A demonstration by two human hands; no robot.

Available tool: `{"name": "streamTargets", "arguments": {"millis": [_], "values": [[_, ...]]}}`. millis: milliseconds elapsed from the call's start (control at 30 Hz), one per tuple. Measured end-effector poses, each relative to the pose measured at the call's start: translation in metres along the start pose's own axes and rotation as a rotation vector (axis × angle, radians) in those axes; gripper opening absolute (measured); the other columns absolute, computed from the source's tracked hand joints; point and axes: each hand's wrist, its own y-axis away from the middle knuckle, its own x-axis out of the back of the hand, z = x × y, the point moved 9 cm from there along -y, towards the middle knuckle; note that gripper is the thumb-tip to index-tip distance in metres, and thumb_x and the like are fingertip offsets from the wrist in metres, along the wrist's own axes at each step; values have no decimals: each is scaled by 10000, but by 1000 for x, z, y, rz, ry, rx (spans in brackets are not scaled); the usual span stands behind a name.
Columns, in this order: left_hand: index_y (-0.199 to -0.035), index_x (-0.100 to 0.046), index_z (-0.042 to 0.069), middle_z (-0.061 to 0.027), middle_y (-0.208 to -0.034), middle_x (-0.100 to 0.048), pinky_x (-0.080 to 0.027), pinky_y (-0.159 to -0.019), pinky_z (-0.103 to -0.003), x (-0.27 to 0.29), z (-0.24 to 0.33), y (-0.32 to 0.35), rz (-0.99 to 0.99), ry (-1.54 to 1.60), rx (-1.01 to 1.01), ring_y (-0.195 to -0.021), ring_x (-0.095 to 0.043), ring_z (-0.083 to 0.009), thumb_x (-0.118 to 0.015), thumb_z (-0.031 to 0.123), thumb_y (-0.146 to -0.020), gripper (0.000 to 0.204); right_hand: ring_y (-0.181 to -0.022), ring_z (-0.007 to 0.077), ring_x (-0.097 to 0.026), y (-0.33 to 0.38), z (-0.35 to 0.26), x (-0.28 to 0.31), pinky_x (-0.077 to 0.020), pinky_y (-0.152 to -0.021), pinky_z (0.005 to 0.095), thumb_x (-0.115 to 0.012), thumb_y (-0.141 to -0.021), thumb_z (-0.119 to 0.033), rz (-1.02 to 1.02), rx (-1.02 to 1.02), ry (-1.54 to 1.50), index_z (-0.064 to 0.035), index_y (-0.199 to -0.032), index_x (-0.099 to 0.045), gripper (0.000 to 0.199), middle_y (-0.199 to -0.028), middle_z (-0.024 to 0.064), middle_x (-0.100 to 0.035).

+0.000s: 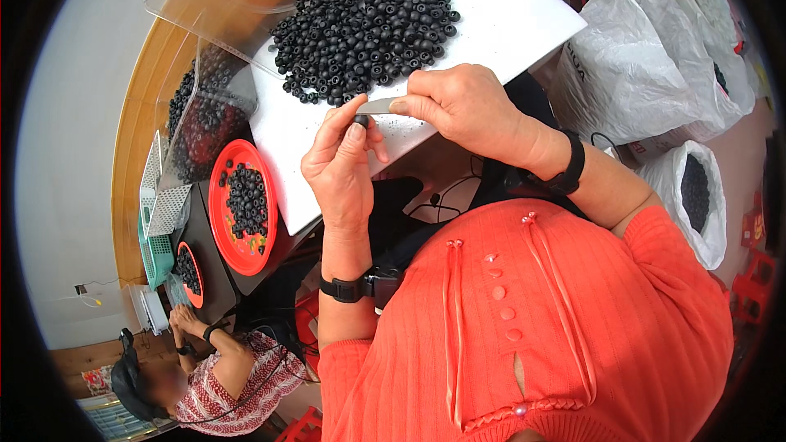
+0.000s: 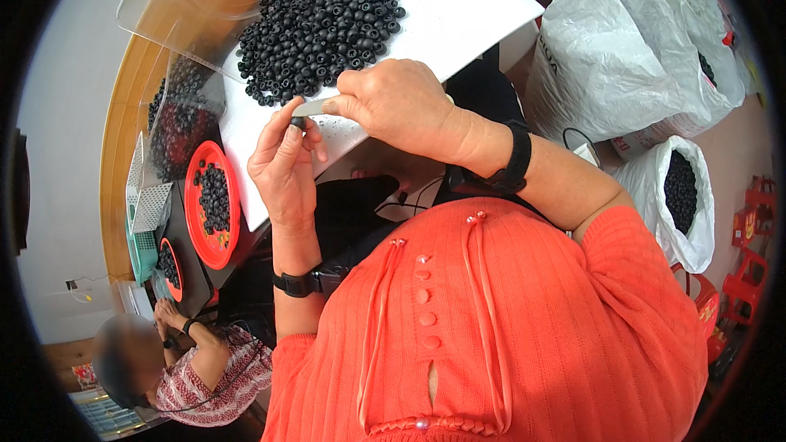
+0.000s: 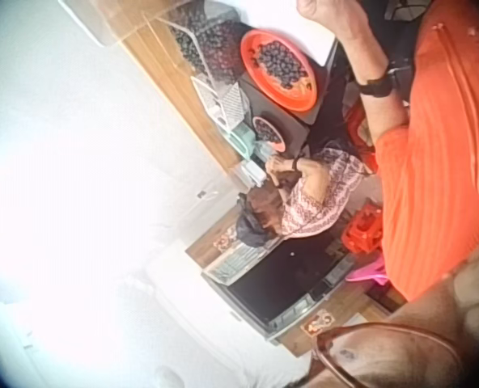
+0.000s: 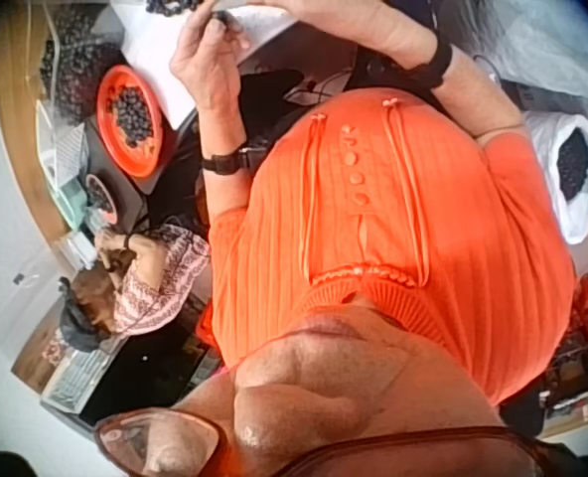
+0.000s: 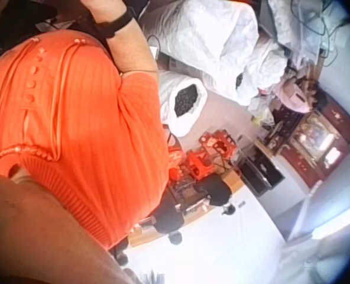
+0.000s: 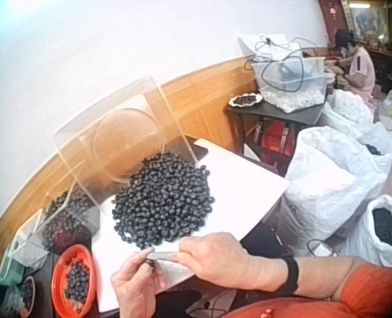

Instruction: Trimming or cleaning excess material from small black circular components using a small hand-held knife.

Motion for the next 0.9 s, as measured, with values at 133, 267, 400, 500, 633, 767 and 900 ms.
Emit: {"name": "streamTargets", "arguments": {"millis": [133, 267, 400, 500, 633, 767, 900], "values": [[-1280, -616, -109, -96, -1031, -610, -508, -639, -291, -1, 1, -1, -6, -11, -16, -880, -613, -185, -600, 4, -971, 329, -589, 331, -610, -1, -1, -1, -448, -538, 414, -669, -944, -312, -13, 10, 5, -57, -754, -633, 320, -639, 135, -597], [-1246, -651, -93, -85, -1016, -587, -523, -608, -277, 0, 1, -1, 12, 7, -22, -841, -606, -158, -597, -32, -951, 305, -585, 331, -607, -1, -1, -1, -446, -534, 412, -673, -942, -312, -12, 12, 10, -58, -751, -631, 320, -636, 129, -600], [-1239, -654, -96, -90, -1022, -581, -518, -614, -279, -1, 1, -1, 8, 20, -17, -844, -604, -161, -598, -23, -955, 298, -578, 329, -606, -1, -2, -2, -441, -528, 410, -672, -945, -315, -15, 50, 14, -62, -749, -630, 323, -629, 125, -599], [-1229, -656, -100, -97, -1032, -584, -521, -615, -279, 0, 1, -1, 6, 19, -22, -844, -607, -163, -601, -19, -956, 291, -576, 328, -607, -2, -3, -2, -442, -526, 408, -669, -949, -328, -42, 52, 13, -65, -747, -631, 334, -623, 124, -600], [-1222, -657, -102, -104, -1040, -588, -525, -620, -281, -2, 2, 0, 8, 23, -20, -846, -611, -167, -601, -17, -956, 285, -570, 326, -603, -2, -2, -3, -443, -525, 405, -667, -950, -344, -33, 81, 35, -68, -746, -631, 345, -616, 122, -597], [-1229, -653, -101, -110, -1053, -593, -529, -632, -284, -1, 0, 0, 6, 50, -10, -843, -616, -172, -600, -12, -958, 290, -564, 325, -600, -3, -3, -1, -445, -522, 402, -665, -952, -347, -44, 89, 24, -70, -753, -633, 342, -612, 118, -593], [-1233, -644, -104, -123, -1051, -602, -528, -636, -290, 3, -5, 1, 18, 67, 20, -828, -623, -187, -592, 7, -968, 292, -568, 328, -603, -2, -2, -2, -444, -522, 403, -664, -952, -342, -64, 84, 12, -69, -756, -632, 337, -616, 118, -596]]}}
